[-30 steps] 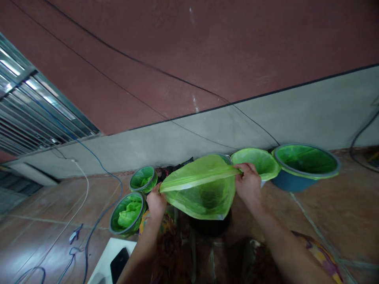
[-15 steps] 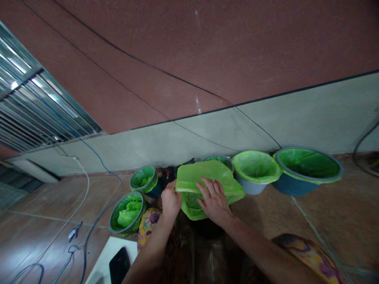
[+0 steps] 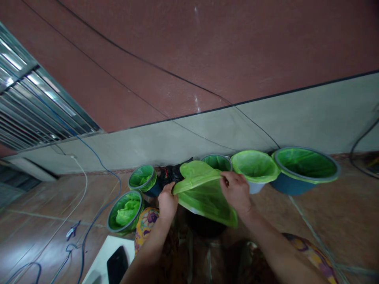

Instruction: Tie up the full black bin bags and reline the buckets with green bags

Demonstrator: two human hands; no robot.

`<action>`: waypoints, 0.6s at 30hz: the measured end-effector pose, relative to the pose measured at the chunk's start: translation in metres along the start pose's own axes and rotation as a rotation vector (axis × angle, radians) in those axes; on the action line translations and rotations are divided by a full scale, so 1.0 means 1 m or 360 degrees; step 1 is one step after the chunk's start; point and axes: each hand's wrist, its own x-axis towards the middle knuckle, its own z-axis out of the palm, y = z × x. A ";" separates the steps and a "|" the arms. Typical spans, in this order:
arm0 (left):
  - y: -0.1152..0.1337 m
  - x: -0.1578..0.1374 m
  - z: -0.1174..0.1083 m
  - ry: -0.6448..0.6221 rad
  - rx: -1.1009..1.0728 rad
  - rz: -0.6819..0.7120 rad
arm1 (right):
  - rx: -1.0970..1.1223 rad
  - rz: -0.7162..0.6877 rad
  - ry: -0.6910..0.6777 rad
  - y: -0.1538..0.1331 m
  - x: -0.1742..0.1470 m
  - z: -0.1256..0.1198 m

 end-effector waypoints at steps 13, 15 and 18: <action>0.023 -0.012 -0.008 0.0105 -0.0184 0.0199 | -0.0132 -0.0166 -0.0467 -0.038 -0.018 0.004; 0.033 -0.015 -0.005 0.0080 -0.0232 0.0276 | -0.0073 -0.0231 -0.0464 -0.044 -0.018 0.009; 0.037 -0.015 -0.003 0.0077 -0.0253 0.0321 | 0.0000 -0.0221 -0.0407 -0.035 -0.013 0.010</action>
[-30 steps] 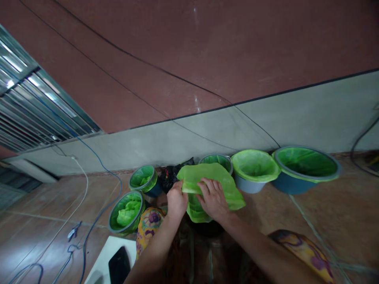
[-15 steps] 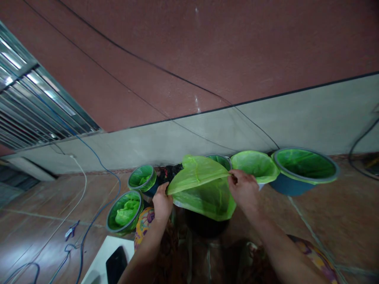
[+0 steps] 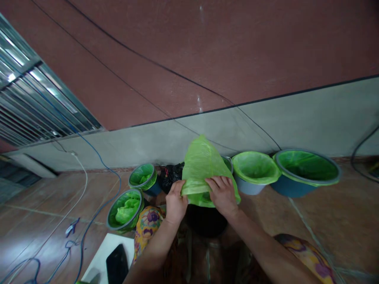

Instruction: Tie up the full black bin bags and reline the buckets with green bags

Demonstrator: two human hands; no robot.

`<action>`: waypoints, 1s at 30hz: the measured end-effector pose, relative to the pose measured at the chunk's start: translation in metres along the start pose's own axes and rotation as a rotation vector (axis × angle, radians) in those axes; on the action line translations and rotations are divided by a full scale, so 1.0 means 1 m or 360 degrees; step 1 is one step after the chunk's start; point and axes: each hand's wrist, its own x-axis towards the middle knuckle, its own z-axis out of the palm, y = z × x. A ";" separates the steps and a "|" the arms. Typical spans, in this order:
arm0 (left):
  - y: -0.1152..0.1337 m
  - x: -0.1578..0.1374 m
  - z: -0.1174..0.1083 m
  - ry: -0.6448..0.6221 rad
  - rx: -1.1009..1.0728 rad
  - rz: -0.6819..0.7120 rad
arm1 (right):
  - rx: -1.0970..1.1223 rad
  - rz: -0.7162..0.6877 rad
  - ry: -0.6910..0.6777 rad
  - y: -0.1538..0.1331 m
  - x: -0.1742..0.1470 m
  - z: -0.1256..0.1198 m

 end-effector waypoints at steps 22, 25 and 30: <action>-0.072 0.017 -0.047 0.0097 0.0645 -0.0883 | 0.0418 0.1214 0.0623 0.087 0.000 -0.031; -0.080 0.016 -0.049 0.0156 0.0380 -0.0910 | 0.0473 0.1260 0.0634 0.094 -0.001 -0.022; -0.064 0.032 -0.071 0.0600 -0.0172 -0.0736 | 0.0536 0.0979 0.0993 0.080 0.008 -0.042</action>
